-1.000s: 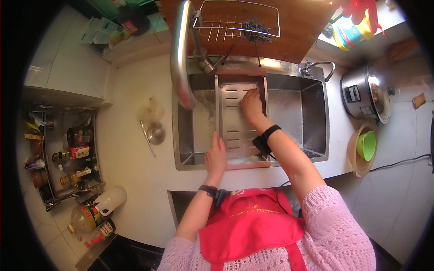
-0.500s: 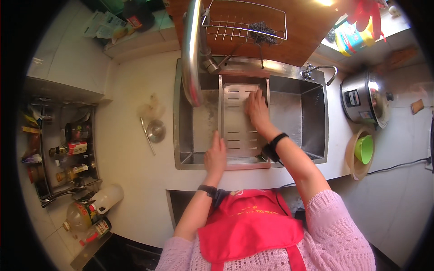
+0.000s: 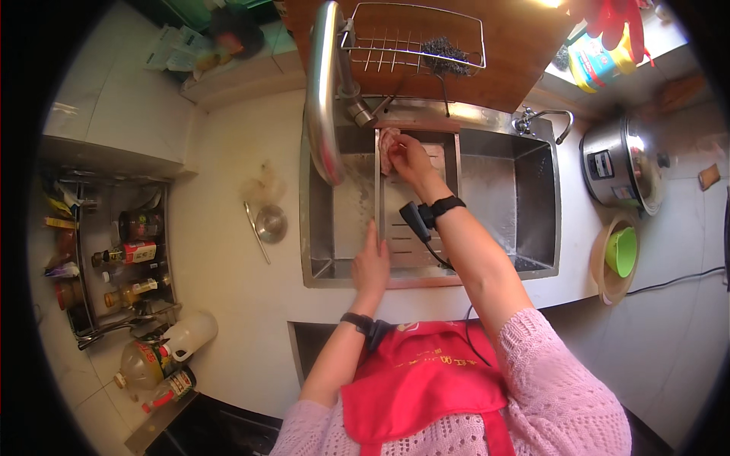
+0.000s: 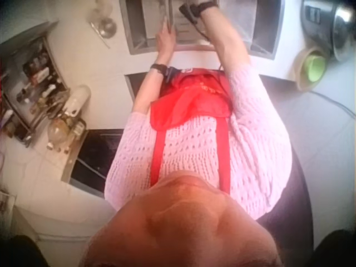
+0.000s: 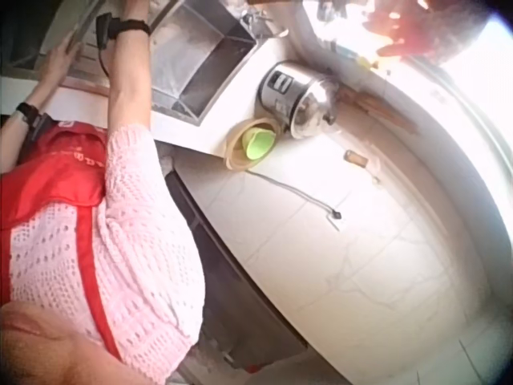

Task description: The person washes a plastic lid and then wipes down a metal organizer tray and the sink area with a cloth. They then assemble the metal tray by attaching a side component and inserting small pins into the pre-drilled holes.

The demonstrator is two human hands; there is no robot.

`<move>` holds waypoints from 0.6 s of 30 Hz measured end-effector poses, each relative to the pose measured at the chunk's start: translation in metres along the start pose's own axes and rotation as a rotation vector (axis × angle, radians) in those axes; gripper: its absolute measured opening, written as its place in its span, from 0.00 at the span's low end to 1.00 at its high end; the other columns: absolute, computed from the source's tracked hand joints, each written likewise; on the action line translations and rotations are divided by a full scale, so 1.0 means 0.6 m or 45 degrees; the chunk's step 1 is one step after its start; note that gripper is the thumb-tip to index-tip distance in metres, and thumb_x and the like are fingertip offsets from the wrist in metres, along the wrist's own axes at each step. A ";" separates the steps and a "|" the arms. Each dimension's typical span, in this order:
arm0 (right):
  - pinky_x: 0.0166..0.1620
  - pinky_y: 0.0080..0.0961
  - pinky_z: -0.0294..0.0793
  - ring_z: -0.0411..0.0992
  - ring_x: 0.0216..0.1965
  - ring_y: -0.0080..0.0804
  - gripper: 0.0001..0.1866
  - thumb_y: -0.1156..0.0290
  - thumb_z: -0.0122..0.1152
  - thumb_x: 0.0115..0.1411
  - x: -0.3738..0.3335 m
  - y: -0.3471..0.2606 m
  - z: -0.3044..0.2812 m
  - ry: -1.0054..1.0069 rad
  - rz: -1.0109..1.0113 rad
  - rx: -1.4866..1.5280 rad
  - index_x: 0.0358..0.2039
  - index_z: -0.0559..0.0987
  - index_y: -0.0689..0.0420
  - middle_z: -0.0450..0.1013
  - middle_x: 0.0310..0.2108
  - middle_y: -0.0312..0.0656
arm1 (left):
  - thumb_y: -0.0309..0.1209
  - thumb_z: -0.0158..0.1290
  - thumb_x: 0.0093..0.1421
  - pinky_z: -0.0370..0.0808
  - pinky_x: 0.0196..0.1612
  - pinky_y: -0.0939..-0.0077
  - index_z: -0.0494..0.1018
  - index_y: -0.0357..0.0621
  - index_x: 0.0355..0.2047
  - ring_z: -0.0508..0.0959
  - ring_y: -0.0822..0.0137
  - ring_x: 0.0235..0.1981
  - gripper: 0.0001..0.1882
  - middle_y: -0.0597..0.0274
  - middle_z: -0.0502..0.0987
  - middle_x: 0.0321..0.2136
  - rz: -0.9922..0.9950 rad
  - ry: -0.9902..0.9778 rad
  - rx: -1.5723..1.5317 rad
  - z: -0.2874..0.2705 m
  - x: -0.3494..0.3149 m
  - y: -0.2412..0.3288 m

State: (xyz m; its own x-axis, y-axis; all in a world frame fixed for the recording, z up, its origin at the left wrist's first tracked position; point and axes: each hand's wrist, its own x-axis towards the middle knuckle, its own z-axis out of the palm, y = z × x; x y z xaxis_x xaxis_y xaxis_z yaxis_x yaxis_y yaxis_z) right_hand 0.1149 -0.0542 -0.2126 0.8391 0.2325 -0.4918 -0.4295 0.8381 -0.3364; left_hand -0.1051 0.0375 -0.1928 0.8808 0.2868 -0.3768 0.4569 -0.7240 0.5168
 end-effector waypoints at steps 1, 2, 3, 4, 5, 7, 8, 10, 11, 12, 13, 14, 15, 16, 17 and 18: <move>0.31 0.22 0.68 0.64 0.22 0.28 0.05 0.79 0.44 0.60 -0.012 -0.017 0.007 -0.110 -0.008 0.090 0.30 0.70 0.63 0.68 0.27 0.38 | 0.37 0.47 0.63 0.72 0.36 0.48 0.55 0.61 0.65 0.77 0.40 0.33 0.30 0.39 0.77 0.28 -0.001 -0.016 -0.014 0.001 0.000 0.009; 0.31 0.22 0.68 0.64 0.22 0.28 0.05 0.79 0.44 0.60 -0.002 -0.022 0.003 -0.109 -0.014 0.089 0.30 0.70 0.63 0.68 0.27 0.38 | 0.37 0.47 0.63 0.72 0.36 0.48 0.55 0.61 0.65 0.77 0.40 0.33 0.30 0.39 0.77 0.28 0.005 -0.018 -0.015 0.002 0.003 0.013; 0.30 0.23 0.69 0.66 0.24 0.28 0.04 0.78 0.47 0.59 0.011 -0.048 -0.012 -0.361 -0.073 -0.062 0.32 0.72 0.63 0.69 0.27 0.38 | 0.37 0.47 0.62 0.72 0.36 0.48 0.55 0.61 0.65 0.77 0.39 0.33 0.30 0.40 0.77 0.28 0.062 -0.023 -0.044 0.006 0.004 0.031; 0.29 0.24 0.69 0.67 0.25 0.27 0.05 0.76 0.50 0.58 0.016 -0.051 -0.015 -0.613 -0.103 -0.209 0.33 0.73 0.63 0.70 0.27 0.38 | 0.37 0.47 0.62 0.72 0.36 0.48 0.55 0.60 0.65 0.77 0.39 0.33 0.30 0.40 0.77 0.28 0.091 -0.019 -0.064 0.010 0.006 0.030; 0.29 0.24 0.69 0.67 0.25 0.27 0.05 0.76 0.50 0.58 0.019 -0.048 -0.019 -0.607 -0.109 -0.207 0.33 0.73 0.63 0.70 0.27 0.38 | 0.37 0.47 0.62 0.72 0.36 0.48 0.55 0.60 0.65 0.77 0.39 0.33 0.30 0.40 0.77 0.28 0.096 -0.026 -0.061 0.014 0.007 0.030; 0.26 0.26 0.68 0.69 0.25 0.27 0.07 0.69 0.57 0.58 0.020 -0.035 -0.011 0.326 -0.217 -0.805 0.31 0.74 0.61 0.72 0.27 0.40 | 0.37 0.48 0.62 0.72 0.35 0.48 0.57 0.59 0.64 0.77 0.39 0.32 0.29 0.41 0.77 0.28 0.176 0.066 -0.057 0.020 0.008 0.030; 0.26 0.26 0.68 0.69 0.25 0.27 0.07 0.69 0.57 0.58 0.029 -0.026 -0.014 0.330 -0.220 -0.802 0.31 0.74 0.61 0.72 0.27 0.40 | 0.37 0.48 0.62 0.72 0.35 0.48 0.57 0.59 0.64 0.77 0.39 0.32 0.29 0.41 0.77 0.28 0.180 0.062 -0.056 0.022 0.009 0.029; 0.23 0.24 0.66 0.70 0.22 0.25 0.10 0.64 0.61 0.57 0.043 -0.027 -0.026 0.458 -0.313 -1.201 0.29 0.76 0.58 0.74 0.25 0.40 | 0.36 0.48 0.62 0.72 0.34 0.49 0.58 0.58 0.63 0.77 0.39 0.32 0.28 0.42 0.77 0.28 0.143 0.001 -0.079 0.023 0.010 0.046; 0.23 0.24 0.66 0.70 0.22 0.25 0.10 0.64 0.61 0.57 0.041 -0.041 -0.042 0.471 -0.328 -1.200 0.29 0.76 0.58 0.74 0.25 0.40 | 0.36 0.48 0.62 0.72 0.34 0.49 0.58 0.58 0.63 0.77 0.39 0.32 0.28 0.42 0.77 0.28 0.160 -0.008 -0.083 0.023 0.010 0.056; 0.22 0.22 0.66 0.69 0.20 0.24 0.09 0.65 0.62 0.57 -0.002 -0.004 0.001 0.253 -0.146 -1.158 0.28 0.76 0.57 0.73 0.22 0.39 | 0.36 0.49 0.62 0.72 0.34 0.49 0.59 0.59 0.63 0.77 0.40 0.32 0.28 0.42 0.77 0.28 0.086 0.034 -0.063 0.009 0.005 0.025; 0.21 0.21 0.65 0.69 0.18 0.22 0.08 0.66 0.62 0.57 -0.045 -0.001 0.017 0.080 -0.015 -1.111 0.27 0.77 0.57 0.73 0.20 0.37 | 0.36 0.49 0.62 0.72 0.34 0.49 0.59 0.59 0.63 0.77 0.40 0.32 0.28 0.41 0.77 0.28 0.067 0.047 -0.062 0.006 0.003 0.021; 0.21 0.21 0.65 0.69 0.18 0.22 0.08 0.66 0.62 0.57 -0.070 -0.002 0.009 0.088 -0.031 -1.114 0.27 0.77 0.57 0.73 0.20 0.37 | 0.36 0.49 0.62 0.72 0.34 0.49 0.59 0.59 0.63 0.77 0.40 0.32 0.28 0.41 0.77 0.28 0.082 0.043 -0.068 0.007 0.003 0.026; 0.21 0.20 0.65 0.68 0.17 0.21 0.08 0.66 0.63 0.56 -0.092 0.000 -0.002 0.062 0.033 -1.137 0.27 0.77 0.57 0.73 0.19 0.36 | 0.36 0.50 0.61 0.72 0.35 0.49 0.59 0.57 0.62 0.77 0.40 0.32 0.28 0.41 0.77 0.29 0.102 0.034 -0.066 0.008 0.004 0.030; 0.20 0.19 0.65 0.68 0.16 0.20 0.07 0.67 0.63 0.55 -0.111 0.009 -0.016 0.033 0.106 -1.159 0.26 0.77 0.57 0.72 0.18 0.35 | 0.36 0.50 0.60 0.72 0.35 0.49 0.58 0.55 0.62 0.77 0.40 0.33 0.29 0.40 0.77 0.30 0.113 0.027 -0.063 0.011 0.004 0.029; 0.21 0.19 0.66 0.69 0.17 0.21 0.08 0.67 0.63 0.55 -0.132 0.020 -0.031 0.061 0.159 -1.237 0.26 0.77 0.57 0.72 0.18 0.35 | 0.36 0.50 0.60 0.72 0.35 0.49 0.58 0.55 0.62 0.77 0.40 0.33 0.29 0.40 0.77 0.30 0.115 0.027 -0.068 0.016 0.006 0.028; 0.22 0.20 0.67 0.69 0.18 0.21 0.08 0.68 0.64 0.54 -0.157 0.030 -0.048 0.091 0.211 -1.314 0.25 0.76 0.58 0.72 0.19 0.35 | 0.36 0.51 0.59 0.72 0.36 0.48 0.58 0.52 0.61 0.77 0.39 0.34 0.29 0.40 0.77 0.31 0.092 0.121 -0.137 0.021 0.005 0.028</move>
State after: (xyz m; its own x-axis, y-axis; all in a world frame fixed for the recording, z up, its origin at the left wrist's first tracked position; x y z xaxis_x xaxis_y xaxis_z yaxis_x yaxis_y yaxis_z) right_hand 0.0185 -0.0749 -0.1955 0.7366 0.2477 -0.6293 -0.6418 -0.0375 -0.7660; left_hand -0.0964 0.0185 -0.1949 0.9172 0.2982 -0.2643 0.3984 -0.6749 0.6211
